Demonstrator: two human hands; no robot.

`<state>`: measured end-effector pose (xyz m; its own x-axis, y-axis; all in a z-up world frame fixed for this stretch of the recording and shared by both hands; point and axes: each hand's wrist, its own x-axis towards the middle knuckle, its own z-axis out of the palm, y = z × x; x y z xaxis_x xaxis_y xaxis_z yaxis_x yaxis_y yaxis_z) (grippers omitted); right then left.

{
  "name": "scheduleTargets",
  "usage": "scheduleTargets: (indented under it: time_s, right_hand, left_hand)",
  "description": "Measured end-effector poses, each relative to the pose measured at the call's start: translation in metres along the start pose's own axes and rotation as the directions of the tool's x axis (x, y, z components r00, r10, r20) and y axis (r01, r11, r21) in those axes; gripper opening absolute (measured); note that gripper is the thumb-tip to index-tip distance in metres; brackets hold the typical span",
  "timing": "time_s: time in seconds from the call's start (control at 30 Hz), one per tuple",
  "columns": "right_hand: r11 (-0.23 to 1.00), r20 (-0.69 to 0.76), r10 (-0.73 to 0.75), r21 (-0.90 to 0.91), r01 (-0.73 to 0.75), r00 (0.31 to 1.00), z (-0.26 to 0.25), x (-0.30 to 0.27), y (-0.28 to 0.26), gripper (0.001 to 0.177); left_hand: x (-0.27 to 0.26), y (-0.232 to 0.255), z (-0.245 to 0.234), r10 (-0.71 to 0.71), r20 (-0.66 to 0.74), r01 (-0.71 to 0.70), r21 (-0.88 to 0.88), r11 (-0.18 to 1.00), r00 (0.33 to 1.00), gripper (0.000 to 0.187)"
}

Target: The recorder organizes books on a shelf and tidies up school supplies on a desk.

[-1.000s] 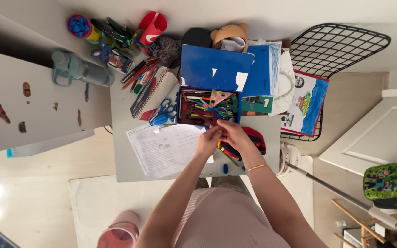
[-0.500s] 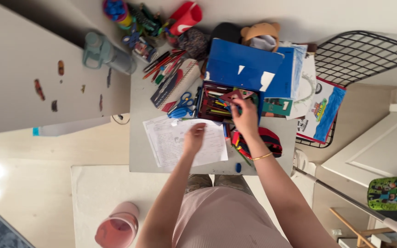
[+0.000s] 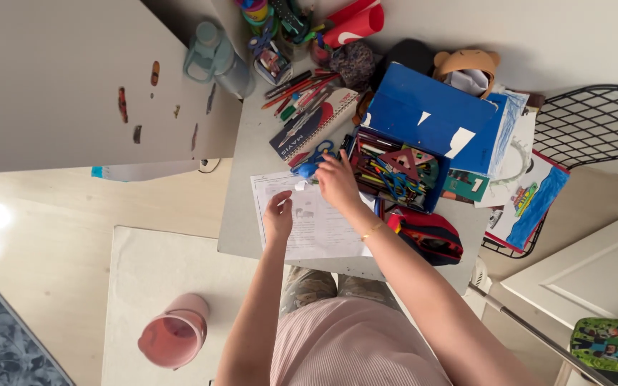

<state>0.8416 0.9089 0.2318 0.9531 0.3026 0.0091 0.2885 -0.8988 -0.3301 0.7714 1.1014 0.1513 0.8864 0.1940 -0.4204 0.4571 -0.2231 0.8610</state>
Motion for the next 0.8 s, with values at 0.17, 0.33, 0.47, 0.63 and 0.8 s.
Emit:
scheduleTargets:
  time_s: [0.17, 0.33, 0.47, 0.63, 0.8]
  right_hand:
    - [0.626, 0.191, 0.342, 0.684, -0.374, 0.920, -0.023, -0.018, 0.008, 0.006]
    - [-0.055, 0.407, 0.302, 0.910, -0.410, 0.862, -0.018, -0.049, 0.029, 0.010]
    - [-0.202, 0.476, 0.289, 0.878, -0.433, 0.830, -0.047, -0.056, 0.018, 0.017]
    - [-0.073, 0.451, 0.233, 0.892, -0.447, 0.862, -0.012, -0.081, 0.033, 0.028]
    - [0.179, 0.508, 0.110, 0.835, -0.520, 0.854, 0.015, -0.103, 0.027, 0.041]
  left_hand:
    - [-0.011, 0.022, -0.005, -0.105, 0.100, 0.124, -0.213, 0.969, 0.989, 0.026]
    - [-0.012, 0.045, 0.010, -0.070, 0.327, 0.217, -0.438, 0.873, 0.942, 0.031]
    - [-0.019, 0.071, 0.022, -0.151, 0.463, 0.377, -0.446, 0.812, 0.873, 0.040]
    - [-0.023, 0.057, 0.024, -0.205, 0.495, 0.448, -0.442, 0.777, 0.845, 0.045]
    - [-0.036, 0.009, 0.023, -0.195, 0.489, 0.413, -0.390, 0.823, 0.850, 0.031]
